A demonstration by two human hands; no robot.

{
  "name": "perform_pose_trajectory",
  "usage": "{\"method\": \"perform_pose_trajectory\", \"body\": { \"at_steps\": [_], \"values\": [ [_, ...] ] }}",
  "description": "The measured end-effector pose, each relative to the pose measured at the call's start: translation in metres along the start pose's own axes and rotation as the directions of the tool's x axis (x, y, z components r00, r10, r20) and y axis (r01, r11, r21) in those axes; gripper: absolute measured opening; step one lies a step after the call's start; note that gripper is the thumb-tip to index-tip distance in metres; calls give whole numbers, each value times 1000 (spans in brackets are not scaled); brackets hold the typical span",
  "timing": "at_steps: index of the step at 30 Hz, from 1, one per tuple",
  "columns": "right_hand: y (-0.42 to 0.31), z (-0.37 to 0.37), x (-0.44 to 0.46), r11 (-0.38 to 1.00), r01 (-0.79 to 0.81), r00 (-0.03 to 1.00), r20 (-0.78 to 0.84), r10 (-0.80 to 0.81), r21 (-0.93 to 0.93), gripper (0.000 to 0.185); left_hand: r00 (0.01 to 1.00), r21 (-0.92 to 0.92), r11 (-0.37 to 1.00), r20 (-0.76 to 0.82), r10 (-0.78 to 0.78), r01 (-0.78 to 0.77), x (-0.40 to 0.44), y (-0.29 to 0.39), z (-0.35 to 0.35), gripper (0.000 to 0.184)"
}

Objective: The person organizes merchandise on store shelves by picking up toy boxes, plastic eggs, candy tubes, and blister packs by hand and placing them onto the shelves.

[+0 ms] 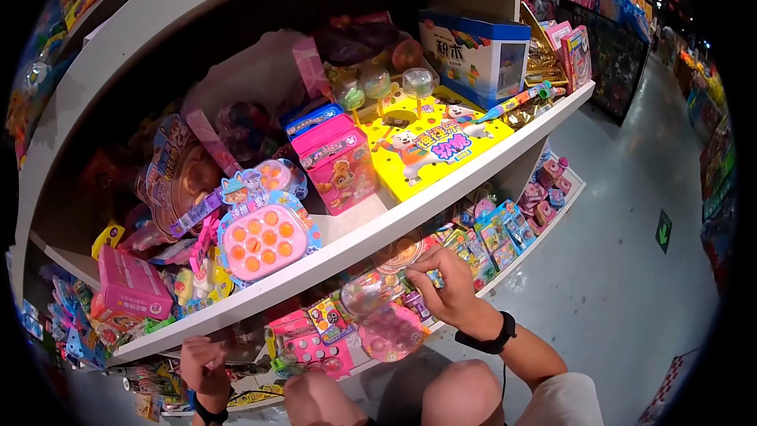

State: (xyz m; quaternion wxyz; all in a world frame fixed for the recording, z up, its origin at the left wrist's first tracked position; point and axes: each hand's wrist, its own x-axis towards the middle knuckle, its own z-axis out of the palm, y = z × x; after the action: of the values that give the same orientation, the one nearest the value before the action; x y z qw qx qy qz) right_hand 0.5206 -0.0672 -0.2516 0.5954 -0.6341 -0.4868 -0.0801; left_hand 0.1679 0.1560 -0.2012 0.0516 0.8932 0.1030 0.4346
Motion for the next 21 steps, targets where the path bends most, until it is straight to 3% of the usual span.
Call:
{"method": "perform_pose_trajectory", "body": {
  "at_steps": [3,5,9,12,15,17,19,20,21],
  "values": [
    [-14,-2,19,995,104,994,27,-104,9,16,999,-20,1000,-29,-20,20,2,-9,-15,15],
    [-21,-1,33,983,185,983,16,-185,-4,19,975,-8,979,-89,-202,202,3,-10,-23,15],
    [-34,-3,66,955,284,959,2,-285,-88,16,999,105,994,-35,-8,12,25,-12,-31,22],
    [-45,-5,86,948,293,955,-5,-296,-127,17,985,102,991,-157,-67,84,29,-22,-28,23],
    [-40,-9,97,945,296,955,13,-298,-141,18,960,49,971,-165,-225,235,31,-26,-29,21],
    [-29,-14,101,942,304,952,11,-306,-140,17,963,51,973,-167,-212,224,40,-27,-24,21],
    [-15,-15,102,947,300,954,10,-301,-113,17,942,14,953,-161,-296,302,44,-29,-17,18],
    [-10,-14,100,943,294,955,-1,-298,-158,17,941,26,953,-163,-295,303,44,-30,-16,18],
    [-5,-12,97,936,288,955,-17,-297,-201,17,978,61,979,-96,-186,192,47,-33,-17,15]
  ]
}}
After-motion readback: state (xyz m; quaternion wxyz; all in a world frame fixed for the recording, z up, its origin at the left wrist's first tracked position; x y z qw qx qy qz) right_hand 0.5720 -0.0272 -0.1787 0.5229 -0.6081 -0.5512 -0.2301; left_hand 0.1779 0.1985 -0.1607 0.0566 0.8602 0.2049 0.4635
